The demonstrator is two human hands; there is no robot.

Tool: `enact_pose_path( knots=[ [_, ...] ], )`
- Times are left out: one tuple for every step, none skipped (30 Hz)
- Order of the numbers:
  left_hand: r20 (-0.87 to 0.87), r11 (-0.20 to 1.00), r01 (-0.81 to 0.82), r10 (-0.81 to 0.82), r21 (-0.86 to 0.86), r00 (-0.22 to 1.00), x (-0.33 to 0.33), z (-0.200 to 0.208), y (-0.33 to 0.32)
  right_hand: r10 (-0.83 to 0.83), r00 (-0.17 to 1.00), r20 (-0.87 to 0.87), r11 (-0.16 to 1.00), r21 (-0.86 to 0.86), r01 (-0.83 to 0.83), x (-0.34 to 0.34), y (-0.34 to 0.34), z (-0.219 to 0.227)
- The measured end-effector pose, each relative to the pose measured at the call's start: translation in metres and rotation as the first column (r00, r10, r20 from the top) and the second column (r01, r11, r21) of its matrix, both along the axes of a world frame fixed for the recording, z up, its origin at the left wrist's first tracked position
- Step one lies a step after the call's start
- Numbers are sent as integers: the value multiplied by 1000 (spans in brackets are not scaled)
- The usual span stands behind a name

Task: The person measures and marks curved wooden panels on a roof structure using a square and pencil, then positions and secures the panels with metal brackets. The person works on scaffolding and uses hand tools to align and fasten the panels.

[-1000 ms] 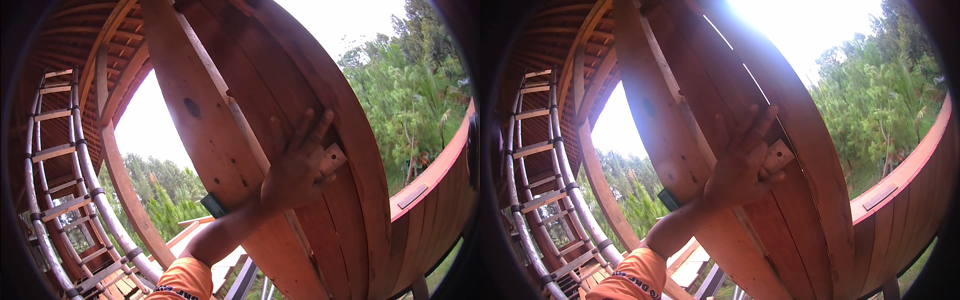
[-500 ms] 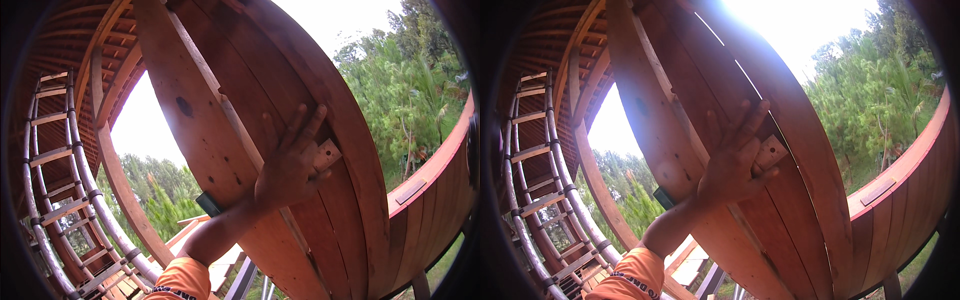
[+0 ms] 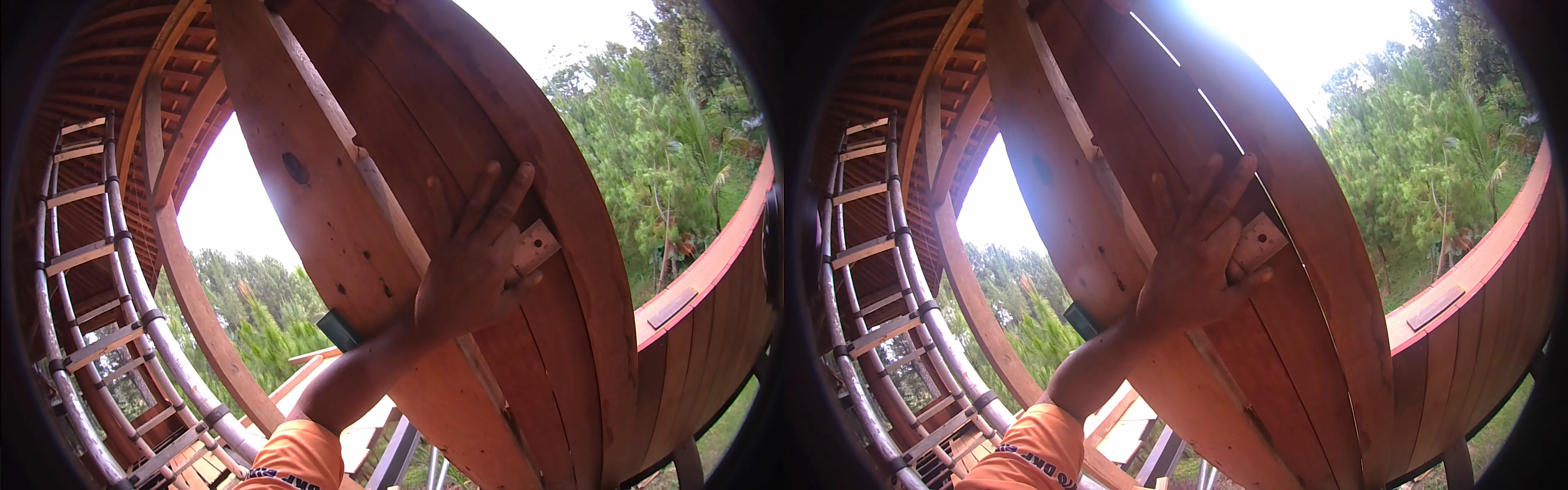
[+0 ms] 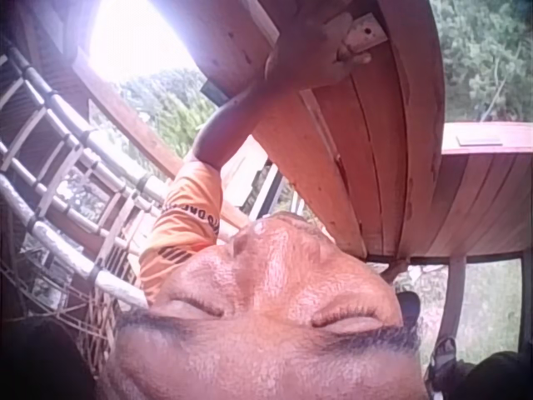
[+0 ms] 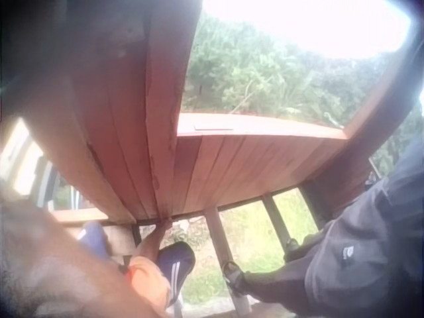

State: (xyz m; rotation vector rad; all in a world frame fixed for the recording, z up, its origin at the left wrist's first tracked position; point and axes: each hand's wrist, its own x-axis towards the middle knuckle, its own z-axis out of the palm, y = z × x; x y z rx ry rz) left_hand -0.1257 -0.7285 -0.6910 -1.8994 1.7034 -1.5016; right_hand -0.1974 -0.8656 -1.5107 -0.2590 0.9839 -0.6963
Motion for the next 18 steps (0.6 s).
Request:
enact_pose_path(
  knots=[
    [-7, 1000, 2, -2, 0, 1000, 0, 0, 0, 0, 1000, -16, 1000, -4, 0, 0, 1, -2],
    [-14, 1000, 5, -5, 0, 1000, 0, 0, 1, -2, 1000, -26, 1000, -15, 2, -1, 0, -3],
    [-22, 1000, 11, -11, 0, 1000, -1, 0, 1, -7, 999, -41, 1000, -26, 6, -2, 0, -5],
    [-24, 1000, 14, -14, 2, 1000, -1, 0, 1, -3, 999, -49, 999, -41, 1, -2, 1, -6],
    [-26, 1000, 20, -20, 4, 999, -1, 1, 1, -11, 998, -58, 999, -54, 8, -2, 2, -6],
    [-28, 1000, 27, -27, 6, 999, -1, 1, 1, -11, 998, -67, 998, -68, 6, -2, 4, -6],
    [-41, 999, 39, -38, 2, 998, -1, 1, 2, -17, 996, -83, 996, -88, 10, -4, 2, -6],
    [-55, 999, 51, -51, -2, 997, 0, 1, 2, -21, 995, -95, 994, -106, 11, -7, 3, -5],
    [-69, 998, 64, -64, -6, 996, 1, 1, 3, -27, 994, -106, 992, -127, 13, -7, 5, -3],
    [-66, 998, 68, -69, -14, 995, 2, 0, 3, -37, 992, -125, 988, -153, 17, -8, 5, -2],
    [-60, 997, 74, -75, -23, 995, 2, 0, 4, -45, 989, -141, 983, -182, 18, -9, 6, 0],
    [-54, 997, 78, -79, -31, 995, 2, 0, 6, -53, 985, -163, 976, -219, 16, -10, 7, 3],
    [-55, 998, 59, -61, -37, 997, 2, 1, 11, -51, 981, -187, 965, -261, 0, -7, 10, 6],
    [-52, 998, 48, -51, -44, 997, 2, 2, 15, -60, 973, -223, 948, -318, -14, -2, 11, 10],
    [-53, 997, 47, -49, -55, 997, 4, 1, 16, -102, 955, -279, 919, -394, -17, -5, 10, 13],
    [-53, 995, 77, -81, -69, 995, 3, 1, 10, -164, 924, -346, 876, -482, -25, -5, 6, 17],
    [-32, 994, 76, -79, -75, 996, 1, 3, 7, -247, 878, -409, 805, -591, -49, -3, 1, 22],
    [-16, 990, 109, -111, -86, 994, -1, 3, -4, -408, 790, -458, 687, -724, -65, -5, -12, 26]
  ],
)
